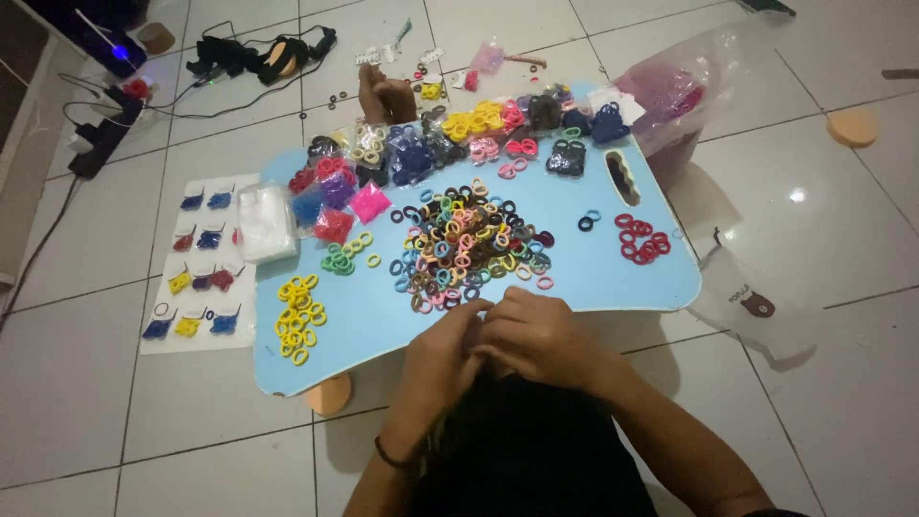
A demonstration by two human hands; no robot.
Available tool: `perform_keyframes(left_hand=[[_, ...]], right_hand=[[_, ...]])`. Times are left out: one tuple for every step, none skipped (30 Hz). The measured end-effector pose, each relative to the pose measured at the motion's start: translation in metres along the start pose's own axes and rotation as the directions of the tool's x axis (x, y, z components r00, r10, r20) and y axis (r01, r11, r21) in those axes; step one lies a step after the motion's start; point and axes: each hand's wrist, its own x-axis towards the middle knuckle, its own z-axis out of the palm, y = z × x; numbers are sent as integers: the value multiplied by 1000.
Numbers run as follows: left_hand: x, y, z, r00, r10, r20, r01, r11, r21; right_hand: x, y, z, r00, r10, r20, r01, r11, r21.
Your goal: Sorting small colorful plastic rings into groups on a small table
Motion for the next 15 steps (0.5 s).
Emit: perform_keyframes(left_hand=[[3, 4, 0, 1000, 0, -6, 0, 1000, 2], [5, 7, -1, 998, 39, -40, -38, 999, 37], [6, 11, -1, 995, 75, -71, -70, 995, 72], [7, 10, 3, 995, 70, -76, -65, 995, 72], [8, 8, 6, 976, 173, -130, -150, 974, 170], [10, 6, 10, 945, 277, -173, -224, 936, 271], [11, 8, 5, 944, 277, -181, -222, 936, 274], [12, 9, 0, 976, 189, -108, -178, 979, 104], [12, 11, -4, 994, 112, -14, -112, 991, -66], [17, 15, -16, 994, 111, -18, -112, 992, -66], [23, 20, -28, 980, 11, 200, 24, 985, -171], [28, 25, -39, 906, -61, 418, 175, 955, -241], [30, 31, -44, 908, -62, 415, 175, 955, -241], [32, 38, -49, 886, -34, 463, 159, 959, -235], [34, 44, -55, 861, -9, 509, 144, 963, -227]], right_hand=[[2, -4, -4, 1000, -6, 1, 6, 1000, -1], [5, -8, -8, 998, 54, 44, -57, 994, 88], [6, -13, -12, 989, 111, 97, -127, 976, 175], [6, -14, -13, 989, 106, 102, -123, 977, 176], [6, -14, -15, 985, 123, 118, -140, 980, 144], [7, -15, -17, 981, 141, 134, -156, 982, 111], [12, -16, -22, 982, 133, 137, -148, 983, 109], [17, -17, -27, 983, 110, 150, -129, 983, 129], [20, -19, -31, 983, 91, 162, -115, 982, 150], [22, -19, -35, 982, 87, 165, -112, 982, 149], [24, -19, -39, 982, 42, 186, -83, 973, 217], [25, -19, -42, 979, -4, 203, -55, 957, 285], [23, -18, -44, 979, -7, 205, -52, 957, 285], [21, -17, -45, 965, 31, 262, -121, 935, 334], [20, -16, -46, 945, 64, 320, -190, 906, 379]])
